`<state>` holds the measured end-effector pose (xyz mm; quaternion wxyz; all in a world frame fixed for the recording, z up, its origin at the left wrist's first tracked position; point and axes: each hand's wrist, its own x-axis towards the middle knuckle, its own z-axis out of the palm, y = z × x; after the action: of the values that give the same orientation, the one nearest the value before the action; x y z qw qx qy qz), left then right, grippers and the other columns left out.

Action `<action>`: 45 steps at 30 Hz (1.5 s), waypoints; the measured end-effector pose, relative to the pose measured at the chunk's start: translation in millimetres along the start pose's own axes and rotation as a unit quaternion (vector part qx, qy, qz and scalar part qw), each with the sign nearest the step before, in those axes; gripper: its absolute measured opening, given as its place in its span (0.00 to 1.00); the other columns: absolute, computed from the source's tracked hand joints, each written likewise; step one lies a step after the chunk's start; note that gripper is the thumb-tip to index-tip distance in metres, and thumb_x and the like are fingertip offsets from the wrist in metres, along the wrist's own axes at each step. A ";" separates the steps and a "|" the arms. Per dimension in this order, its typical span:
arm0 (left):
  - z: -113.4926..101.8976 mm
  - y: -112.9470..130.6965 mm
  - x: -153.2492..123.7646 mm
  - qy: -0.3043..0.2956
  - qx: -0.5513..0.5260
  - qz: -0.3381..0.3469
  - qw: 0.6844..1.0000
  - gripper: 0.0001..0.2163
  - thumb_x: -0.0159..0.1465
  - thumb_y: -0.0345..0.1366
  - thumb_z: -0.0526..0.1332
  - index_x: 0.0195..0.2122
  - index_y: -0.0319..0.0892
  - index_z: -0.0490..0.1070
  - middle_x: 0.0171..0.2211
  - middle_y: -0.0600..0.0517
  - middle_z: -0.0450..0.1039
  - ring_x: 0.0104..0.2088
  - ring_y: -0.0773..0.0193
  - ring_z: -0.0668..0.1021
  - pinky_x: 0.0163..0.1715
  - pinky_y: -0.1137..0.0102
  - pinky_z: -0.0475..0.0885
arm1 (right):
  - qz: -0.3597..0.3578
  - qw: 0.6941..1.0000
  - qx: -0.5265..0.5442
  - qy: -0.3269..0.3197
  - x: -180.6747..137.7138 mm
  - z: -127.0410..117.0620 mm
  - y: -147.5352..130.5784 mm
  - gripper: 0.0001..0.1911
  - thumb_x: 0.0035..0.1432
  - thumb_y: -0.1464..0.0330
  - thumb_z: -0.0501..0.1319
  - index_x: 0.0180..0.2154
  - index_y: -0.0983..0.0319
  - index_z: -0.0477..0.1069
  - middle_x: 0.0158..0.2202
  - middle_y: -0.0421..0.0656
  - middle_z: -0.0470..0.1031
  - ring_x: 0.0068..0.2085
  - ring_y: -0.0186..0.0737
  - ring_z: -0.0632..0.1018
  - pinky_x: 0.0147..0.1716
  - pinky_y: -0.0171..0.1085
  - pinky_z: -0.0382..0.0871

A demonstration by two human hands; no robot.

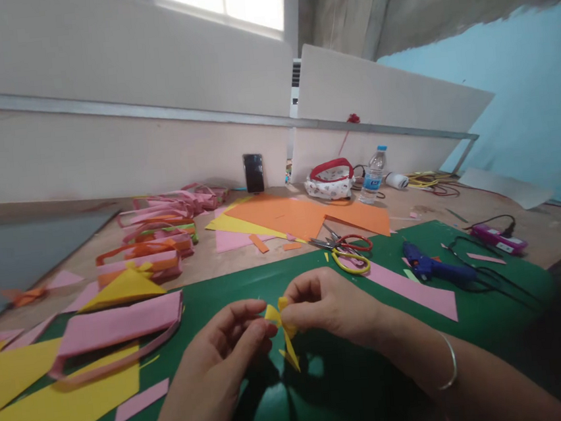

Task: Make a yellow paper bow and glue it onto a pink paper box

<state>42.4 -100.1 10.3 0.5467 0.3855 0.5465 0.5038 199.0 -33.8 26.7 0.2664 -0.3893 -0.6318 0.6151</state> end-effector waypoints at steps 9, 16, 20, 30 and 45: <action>-6.1 -10.8 4.8 0.004 0.005 -0.026 1.000 0.15 0.56 0.50 0.62 0.28 0.41 0.72 0.23 0.56 0.67 0.25 0.69 0.67 0.22 0.78 0.63 | 0.002 0.999 0.049 -0.020 2.2 -1.8 3.6 0.07 0.45 0.69 0.67 0.24 0.66 0.70 0.20 0.36 0.70 0.23 0.27 0.68 0.24 0.30 0.60; -8.7 -4.6 1.6 -0.005 0.065 0.012 0.998 0.11 0.52 0.42 0.67 0.34 0.43 0.73 0.29 0.53 0.76 0.28 0.63 0.75 0.27 0.72 0.70 | 0.019 0.992 0.116 -0.052 3.6 0.1 6.6 0.11 0.41 0.67 0.70 0.22 0.66 0.71 0.19 0.36 0.70 0.21 0.27 0.69 0.23 0.29 0.62; -7.2 -3.0 2.8 -0.038 0.040 0.002 0.998 0.16 0.53 0.43 0.67 0.42 0.46 0.72 0.35 0.52 0.79 0.38 0.57 0.79 0.36 0.69 0.72 | 0.067 0.980 0.169 -0.082 5.2 0.3 8.8 0.16 0.36 0.63 0.73 0.23 0.67 0.71 0.20 0.37 0.72 0.21 0.27 0.70 0.24 0.30 0.64; -8.2 -6.4 2.3 -0.091 0.011 0.015 0.996 0.10 0.51 0.42 0.69 0.33 0.48 0.75 0.35 0.56 0.73 0.37 0.63 0.76 0.33 0.76 0.70 | 0.077 0.980 0.152 -0.102 4.8 1.3 15.1 0.17 0.32 0.67 0.74 0.25 0.66 0.72 0.21 0.37 0.73 0.22 0.27 0.71 0.25 0.29 0.64; -5.6 -5.3 5.6 0.028 -0.004 0.051 0.998 0.10 0.48 0.40 0.70 0.27 0.44 0.70 0.24 0.59 0.71 0.28 0.69 0.71 0.27 0.78 0.66 | -0.307 0.904 -0.247 0.164 -16.5 4.2 -3.4 0.04 0.57 0.73 0.59 0.33 0.64 0.73 0.33 0.42 0.72 0.35 0.34 0.72 0.37 0.34 0.66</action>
<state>37.0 -96.4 3.4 0.5062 0.3969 0.5390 0.5438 204.2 -49.5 32.0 0.4373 -0.3246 -0.7991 0.2547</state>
